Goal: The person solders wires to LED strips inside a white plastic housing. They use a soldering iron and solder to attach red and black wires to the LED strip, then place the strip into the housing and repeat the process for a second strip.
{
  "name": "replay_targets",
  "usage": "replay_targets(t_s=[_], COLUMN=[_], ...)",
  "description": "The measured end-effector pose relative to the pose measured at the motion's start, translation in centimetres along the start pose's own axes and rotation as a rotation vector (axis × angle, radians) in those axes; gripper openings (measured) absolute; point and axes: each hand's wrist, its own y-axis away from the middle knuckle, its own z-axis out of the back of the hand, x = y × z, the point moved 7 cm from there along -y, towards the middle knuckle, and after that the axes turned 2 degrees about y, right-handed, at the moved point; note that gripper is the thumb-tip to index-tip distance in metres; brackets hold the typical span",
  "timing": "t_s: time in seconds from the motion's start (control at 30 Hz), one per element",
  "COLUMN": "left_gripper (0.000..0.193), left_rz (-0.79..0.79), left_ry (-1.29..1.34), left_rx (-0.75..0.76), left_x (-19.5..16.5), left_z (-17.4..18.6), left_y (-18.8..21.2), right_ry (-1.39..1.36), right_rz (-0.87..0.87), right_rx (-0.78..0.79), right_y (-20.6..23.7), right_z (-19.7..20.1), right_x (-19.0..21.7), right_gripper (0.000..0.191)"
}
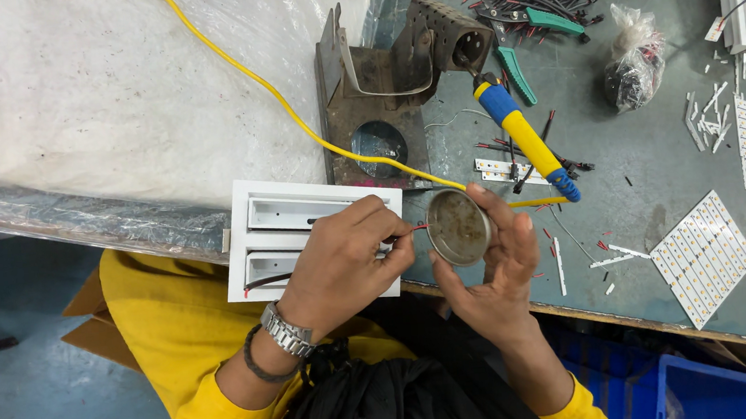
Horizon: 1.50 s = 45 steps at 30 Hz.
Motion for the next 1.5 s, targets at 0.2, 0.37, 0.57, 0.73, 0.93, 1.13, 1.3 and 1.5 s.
replay_targets(t_s=[0.2,0.37,0.57,0.73,0.93,1.13,1.3,1.5], left_gripper=[0.006,0.009,0.009,0.009,0.009,0.012,0.012,0.01], left_rz=[0.089,0.165,0.233,0.22,0.257,0.275,0.325,0.331], left_ry=[0.023,0.006,0.012,-0.051,-0.056,-0.109,-0.053,0.02], left_rx=[-0.018,-0.044,-0.078,-0.099,-0.106,-0.13,-0.149,-0.141], left_x=[0.0,-0.2,-0.6,-1.5,-1.4,-1.1,0.4,2.6], left_z=[0.0,-0.1,0.0,0.8,2.2,4.5,6.0,7.3], left_y=[0.0,-0.5,-0.4,0.1,1.5,3.1,4.5,5.9], right_ry=[-0.037,0.259,0.63,0.738,0.517,0.691,0.643,0.709], right_rz=[-0.108,-0.327,-0.525,-0.466,-0.384,-0.21,-0.225,-0.19], right_rx=[-0.031,-0.157,-0.205,-0.163,0.018,0.253,0.28,0.303], right_y=[3.4,6.5,6.4,4.8,0.8,-3.6,-4.9,-4.6], right_z=[2.9,9.9,16.5,17.7,15.1,12.0,12.0,11.8], right_x=[-1.0,-3.3,-7.0,-7.3,-8.1,-10.0,-11.0,-10.9], right_gripper=[0.12,0.114,0.114,0.097,0.016,0.026,0.048,0.046])
